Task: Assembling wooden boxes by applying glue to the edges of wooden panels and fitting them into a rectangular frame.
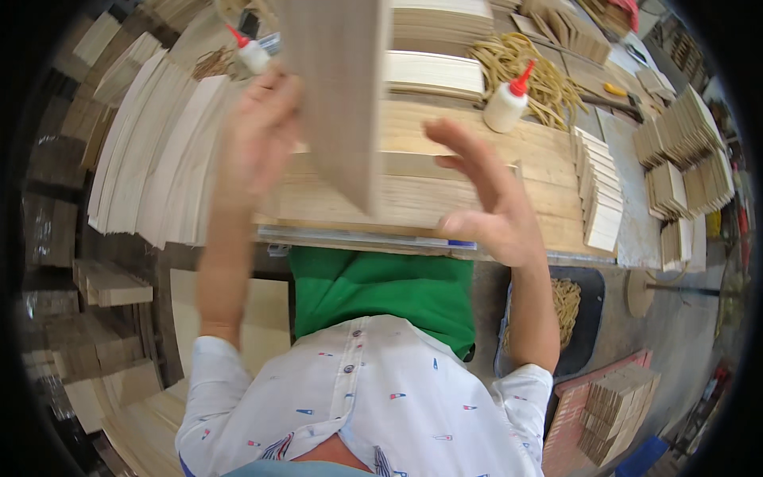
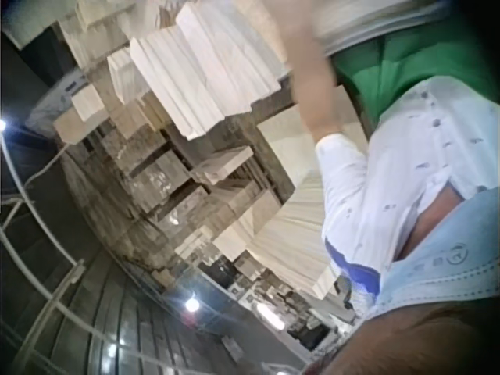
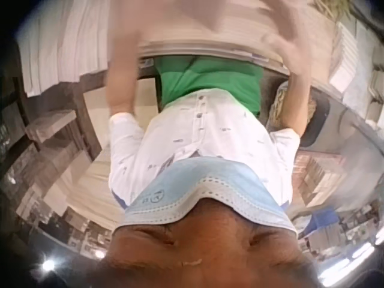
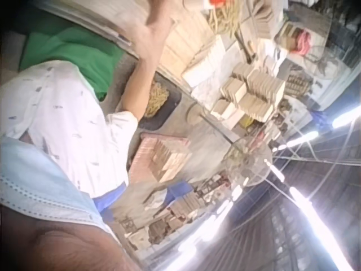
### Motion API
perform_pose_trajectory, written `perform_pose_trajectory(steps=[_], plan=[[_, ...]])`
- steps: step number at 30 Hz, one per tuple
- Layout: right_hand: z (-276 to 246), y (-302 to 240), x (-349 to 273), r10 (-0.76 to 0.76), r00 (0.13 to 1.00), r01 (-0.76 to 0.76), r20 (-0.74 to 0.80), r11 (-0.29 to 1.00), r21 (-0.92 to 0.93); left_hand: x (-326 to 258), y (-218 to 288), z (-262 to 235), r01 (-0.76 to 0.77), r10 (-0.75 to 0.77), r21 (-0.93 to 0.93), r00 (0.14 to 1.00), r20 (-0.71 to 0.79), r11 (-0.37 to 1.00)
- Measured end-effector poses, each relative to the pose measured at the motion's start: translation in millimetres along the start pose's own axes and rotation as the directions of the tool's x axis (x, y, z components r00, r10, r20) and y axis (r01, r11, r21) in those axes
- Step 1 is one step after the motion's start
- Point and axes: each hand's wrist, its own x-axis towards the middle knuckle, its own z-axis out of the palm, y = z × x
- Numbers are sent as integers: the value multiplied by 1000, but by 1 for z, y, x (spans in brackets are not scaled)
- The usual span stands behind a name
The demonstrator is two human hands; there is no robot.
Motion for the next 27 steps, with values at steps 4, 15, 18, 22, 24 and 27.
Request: perform_pose_trajectory(steps=[4,15,18,22,24,27], plan=[[11,5,20,344,909,-351,236,936,-15,-5,-48,44,-108,125,-488,992,2,866],[-20,-33,2,200,965,17,169,596,-803,-100,0,62,-516,146,841,856,497,161],[-27,-41,-9,216,953,91,212,461,-883,-73,34,48,-459,-4,866,884,468,-197],[-19,-48,-8,253,936,107,245,458,-883,-42,48,16,-333,-352,942,886,300,-36],[-23,-45,-8,256,924,155,285,432,-888,-41,41,12,-269,-461,962,850,255,36],[-48,-42,-19,286,929,78,233,463,-883,-38,23,12,-196,-474,980,859,194,46]])
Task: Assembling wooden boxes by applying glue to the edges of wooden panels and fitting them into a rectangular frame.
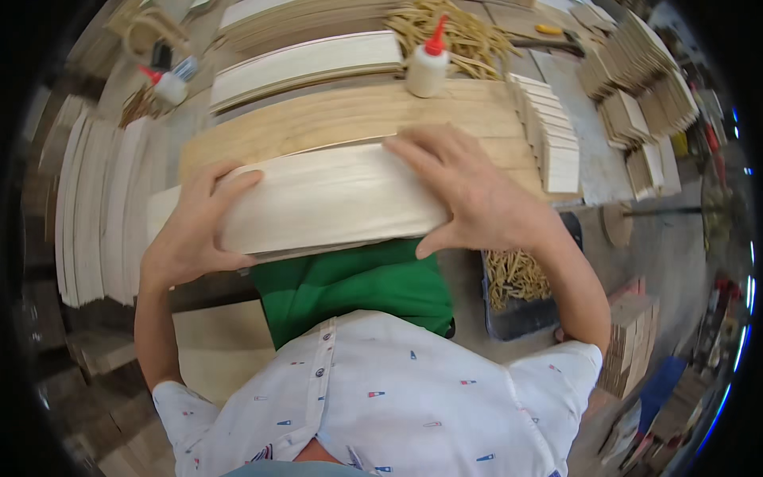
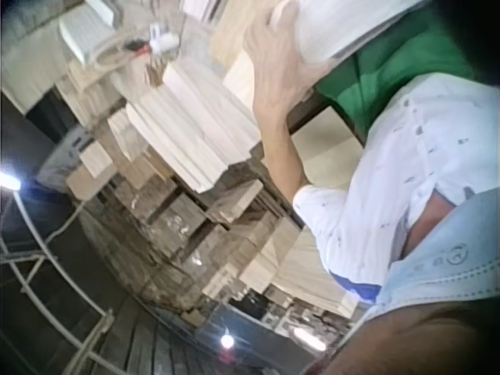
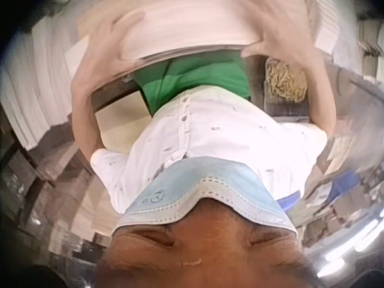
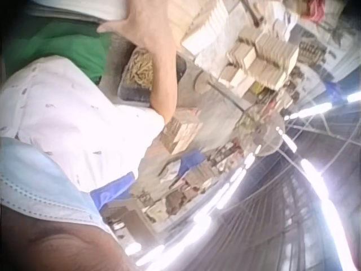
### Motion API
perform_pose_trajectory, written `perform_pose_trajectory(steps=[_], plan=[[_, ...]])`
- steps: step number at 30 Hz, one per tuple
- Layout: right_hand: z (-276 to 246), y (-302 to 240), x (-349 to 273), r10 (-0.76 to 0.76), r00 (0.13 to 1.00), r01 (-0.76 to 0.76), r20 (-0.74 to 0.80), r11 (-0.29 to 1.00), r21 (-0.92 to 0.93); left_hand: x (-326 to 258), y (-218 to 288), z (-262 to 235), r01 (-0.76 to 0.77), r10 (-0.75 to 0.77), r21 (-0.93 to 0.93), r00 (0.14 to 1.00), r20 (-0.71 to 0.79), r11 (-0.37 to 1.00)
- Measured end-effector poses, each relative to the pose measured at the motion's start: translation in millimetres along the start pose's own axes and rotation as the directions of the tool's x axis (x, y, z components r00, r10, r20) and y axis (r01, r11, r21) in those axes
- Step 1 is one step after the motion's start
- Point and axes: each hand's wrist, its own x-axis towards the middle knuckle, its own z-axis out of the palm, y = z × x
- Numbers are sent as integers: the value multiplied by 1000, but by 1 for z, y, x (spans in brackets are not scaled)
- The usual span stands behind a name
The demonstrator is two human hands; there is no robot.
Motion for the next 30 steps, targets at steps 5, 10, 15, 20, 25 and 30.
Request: perform_pose_trajectory(steps=[5,10,15,20,25,30], plan=[[-8,58,-29,196,980,-188,-35,968,164,9,-10,11,66,-70,-69,995,-66,995],[14,75,-31,214,977,-204,3,931,303,28,-6,23,50,-55,-69,996,-71,996],[19,76,-30,214,977,-210,28,913,351,39,-3,33,37,-41,-60,997,-59,998],[21,75,-29,202,979,-200,39,896,397,41,-5,39,29,-32,-42,998,-61,999],[21,74,-27,220,974,-221,50,891,396,43,-5,42,29,-32,-47,998,-62,998],[23,75,-25,229,972,-231,52,892,388,44,-5,45,19,-26,-87,996,-84,996]])
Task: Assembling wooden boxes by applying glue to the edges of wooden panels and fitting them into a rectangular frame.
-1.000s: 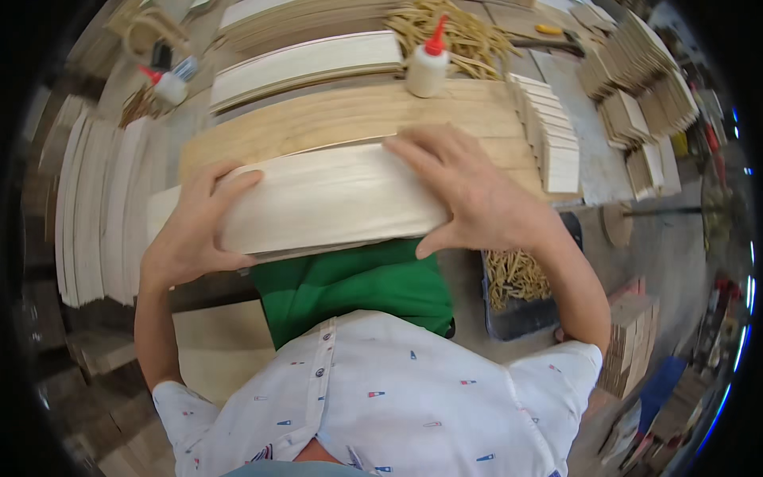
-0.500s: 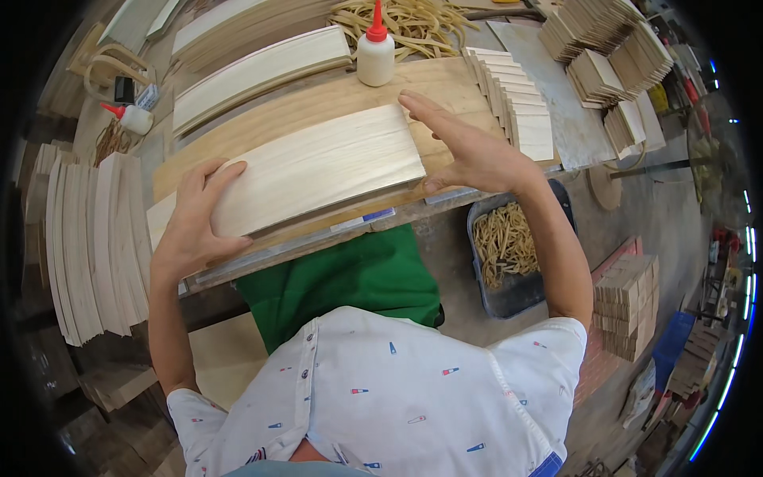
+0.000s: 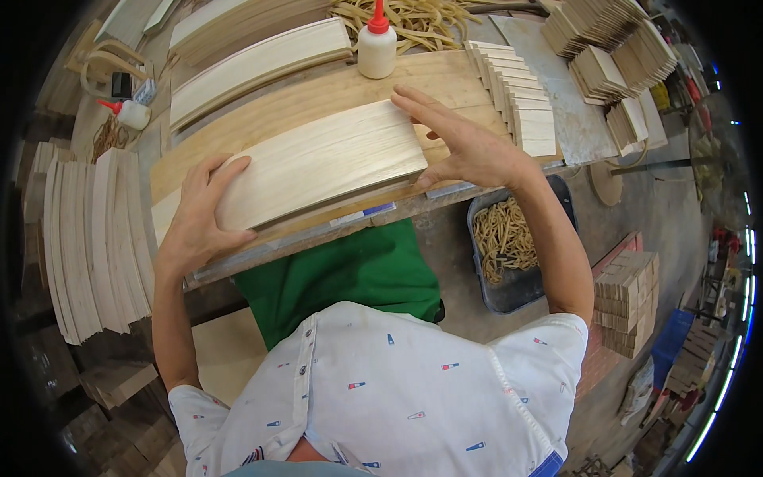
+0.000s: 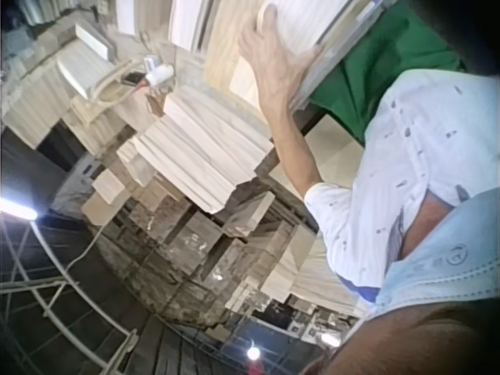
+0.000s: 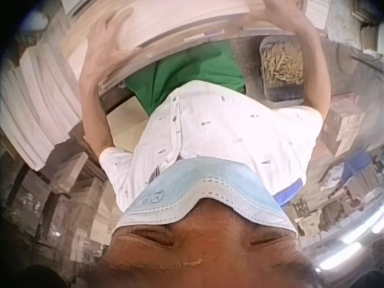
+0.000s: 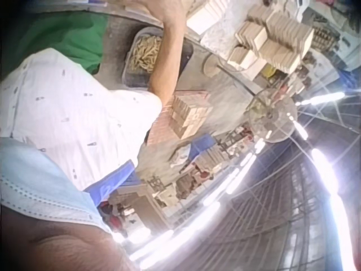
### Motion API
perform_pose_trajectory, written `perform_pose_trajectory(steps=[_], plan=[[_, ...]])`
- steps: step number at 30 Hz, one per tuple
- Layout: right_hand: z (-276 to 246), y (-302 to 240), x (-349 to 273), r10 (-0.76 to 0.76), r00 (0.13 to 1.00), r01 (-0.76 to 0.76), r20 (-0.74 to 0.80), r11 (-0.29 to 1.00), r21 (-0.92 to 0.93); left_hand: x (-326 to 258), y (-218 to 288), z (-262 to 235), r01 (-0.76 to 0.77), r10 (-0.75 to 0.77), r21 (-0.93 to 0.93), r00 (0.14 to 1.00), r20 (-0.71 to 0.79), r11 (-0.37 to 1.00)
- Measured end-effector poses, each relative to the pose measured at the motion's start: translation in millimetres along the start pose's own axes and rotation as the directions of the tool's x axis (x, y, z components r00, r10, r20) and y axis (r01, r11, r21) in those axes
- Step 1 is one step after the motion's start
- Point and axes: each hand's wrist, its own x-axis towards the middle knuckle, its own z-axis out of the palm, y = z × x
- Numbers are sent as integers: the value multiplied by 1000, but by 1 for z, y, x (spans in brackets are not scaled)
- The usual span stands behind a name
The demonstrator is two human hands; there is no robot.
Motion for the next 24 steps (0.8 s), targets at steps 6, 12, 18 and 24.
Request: perform_pose_trajectory(steps=[6,12,18,24], plan=[[0,1,1,-56,998,56,12,998,-8,-5,-11,3,-41,40,16,999,6,999],[9,-6,0,57,997,-56,-55,998,30,-46,-57,-44,-113,116,27,987,-110,993],[15,-7,7,97,992,-100,-80,994,-34,-109,-103,-70,206,-199,-236,979,51,950],[15,-7,9,116,991,-118,-71,993,-20,-111,-111,-56,216,-189,-277,975,119,936]])
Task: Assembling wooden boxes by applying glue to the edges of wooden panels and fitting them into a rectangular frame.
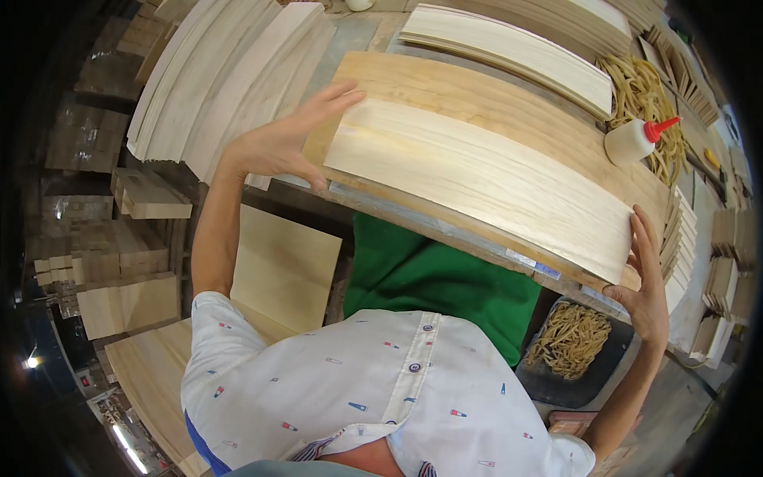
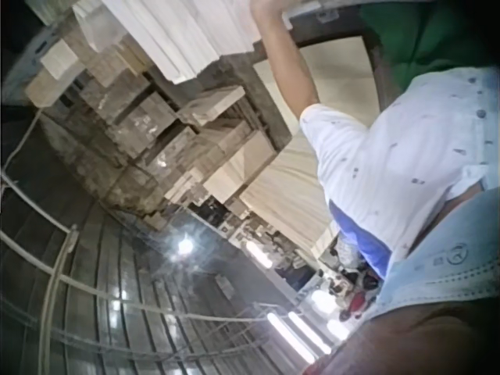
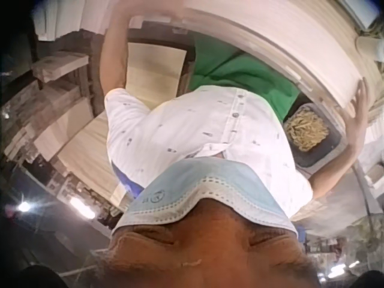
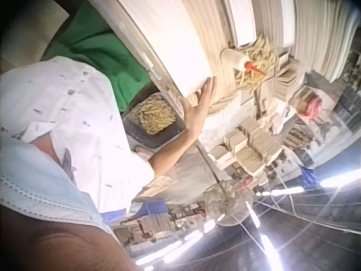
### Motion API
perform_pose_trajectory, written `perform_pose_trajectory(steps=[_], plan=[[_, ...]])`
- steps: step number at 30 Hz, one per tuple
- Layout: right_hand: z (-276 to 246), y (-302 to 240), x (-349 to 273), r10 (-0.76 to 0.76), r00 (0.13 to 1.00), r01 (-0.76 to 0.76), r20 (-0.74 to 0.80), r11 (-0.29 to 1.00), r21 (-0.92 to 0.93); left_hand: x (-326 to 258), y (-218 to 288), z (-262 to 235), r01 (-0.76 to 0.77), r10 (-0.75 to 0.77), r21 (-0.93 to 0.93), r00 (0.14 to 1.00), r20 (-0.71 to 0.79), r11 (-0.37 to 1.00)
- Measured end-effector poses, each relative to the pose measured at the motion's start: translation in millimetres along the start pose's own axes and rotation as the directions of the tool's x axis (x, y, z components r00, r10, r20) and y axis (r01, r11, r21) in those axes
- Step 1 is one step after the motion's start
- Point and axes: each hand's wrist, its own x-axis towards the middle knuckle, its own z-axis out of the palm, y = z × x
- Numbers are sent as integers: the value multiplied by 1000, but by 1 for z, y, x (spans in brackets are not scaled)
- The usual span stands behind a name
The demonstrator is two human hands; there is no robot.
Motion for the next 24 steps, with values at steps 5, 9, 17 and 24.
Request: perform_pose_trajectory(steps=[5,9,17,24], plan=[[1,-7,0,18,1000,-18,2,1000,12,6,-7,4,-22,22,-30,1000,-3,999],[0,-6,-2,19,1000,-19,19,1000,13,8,-9,8,-56,56,15,998,-33,998],[-4,-1,-9,-27,1000,23,11,957,288,-4,-25,21,-13,-17,-407,997,-70,913],[9,24,-5,473,880,-434,37,771,466,-7,-65,71,99,-401,-867,908,-122,488]])
